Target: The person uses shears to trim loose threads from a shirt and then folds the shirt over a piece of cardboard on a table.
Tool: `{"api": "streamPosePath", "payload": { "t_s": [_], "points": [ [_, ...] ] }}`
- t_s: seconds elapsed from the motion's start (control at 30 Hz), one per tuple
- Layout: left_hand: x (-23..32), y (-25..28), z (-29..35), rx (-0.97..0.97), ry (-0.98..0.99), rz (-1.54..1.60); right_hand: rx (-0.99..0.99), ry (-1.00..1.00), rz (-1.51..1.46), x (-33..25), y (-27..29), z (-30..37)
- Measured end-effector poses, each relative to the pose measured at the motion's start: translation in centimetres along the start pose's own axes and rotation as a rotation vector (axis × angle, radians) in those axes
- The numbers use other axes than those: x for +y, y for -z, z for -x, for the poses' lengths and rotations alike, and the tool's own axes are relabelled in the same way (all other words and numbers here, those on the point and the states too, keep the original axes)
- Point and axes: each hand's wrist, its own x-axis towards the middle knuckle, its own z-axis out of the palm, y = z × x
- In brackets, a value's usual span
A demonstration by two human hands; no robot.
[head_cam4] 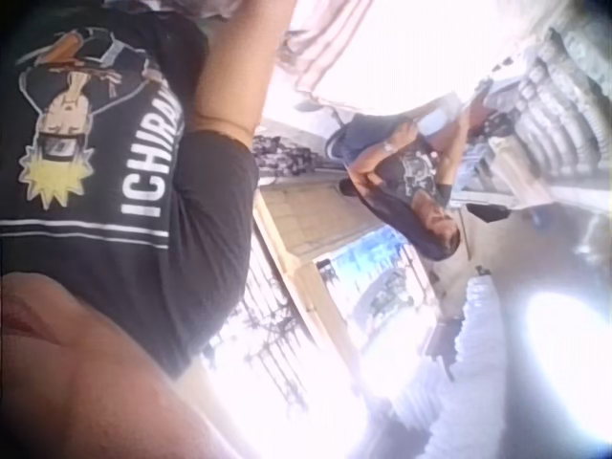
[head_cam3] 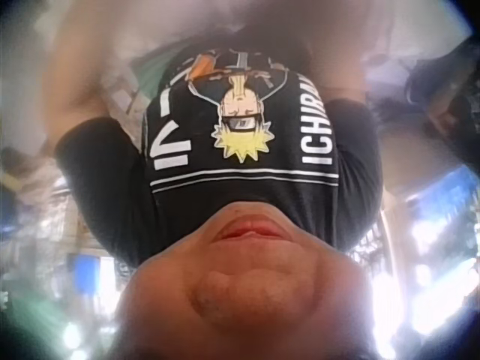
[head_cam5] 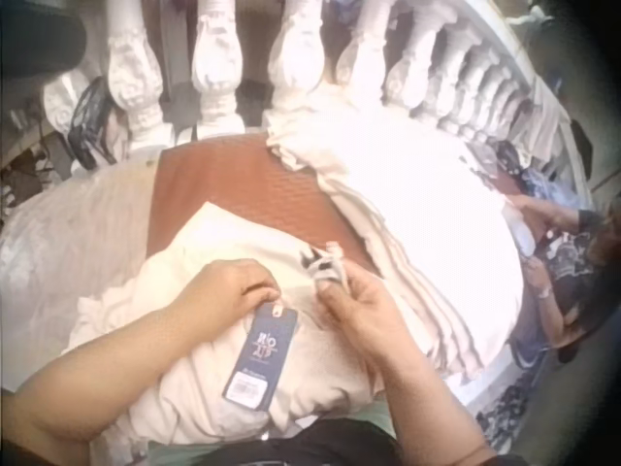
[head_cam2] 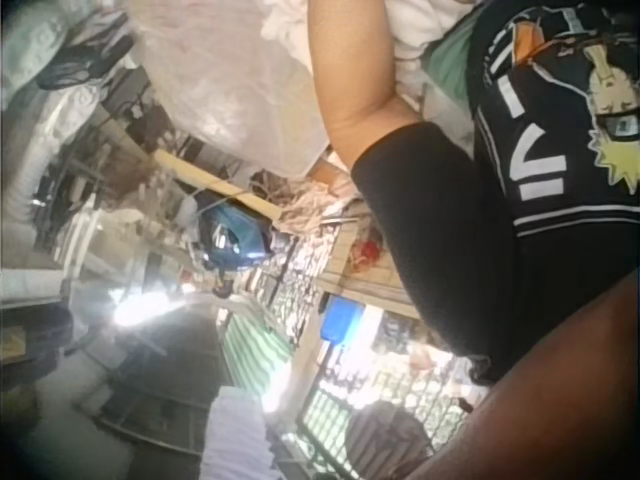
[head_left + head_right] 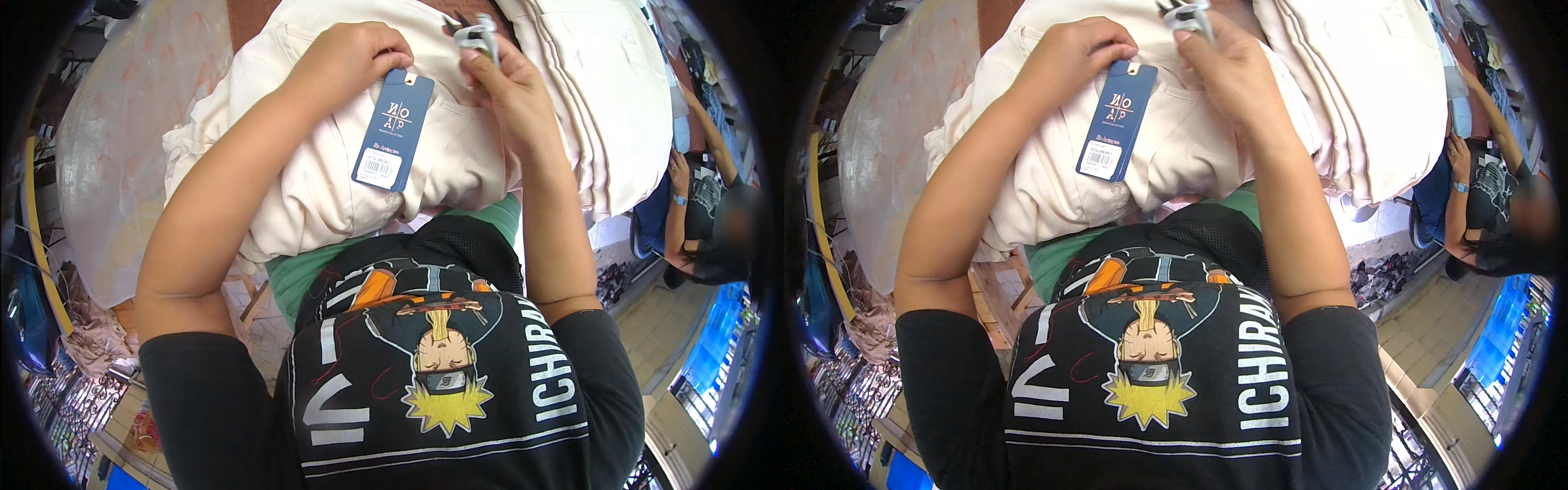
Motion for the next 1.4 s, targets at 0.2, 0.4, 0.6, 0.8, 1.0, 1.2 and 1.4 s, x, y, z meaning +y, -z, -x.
{"api": "streamPosePath", "payload": {
  "t_s": [0.2,0.4,0.6,0.8,1.0,1.2,1.4],
  "points": [
    [0.3,1.3,-0.5,-0.114,0.276,0.269,0.138,-0.005,0.528,-1.2,4.7,-0.3],
    [-0.4,0.5,-0.6,-0.015,0.229,0.4,0.174,0.168,0.461,-0.8,4.4,-1.3],
    [0.6,1.4,-1.0,-0.075,0.315,0.415,0.166,0.036,0.377,-0.3,4.8,-1.6],
    [0.6,1.3,-1.0,-0.048,0.3,0.429,0.051,-0.092,-0.022,-0.7,5.5,-2.2],
    [0.5,1.2,-0.9,-0.037,0.294,0.466,0.122,0.003,0.143,-2.3,1.2,-1.3],
    [0.5,1.4,-0.9,-0.01,0.286,0.399,-0.044,0.07,0.687,-0.7,-1.5,-1.9],
    [0.4,1.2,-1.2,-0.009,0.296,0.356,0.025,0.574,0.836,0.9,-2.5,-2.6]
  ]
}}
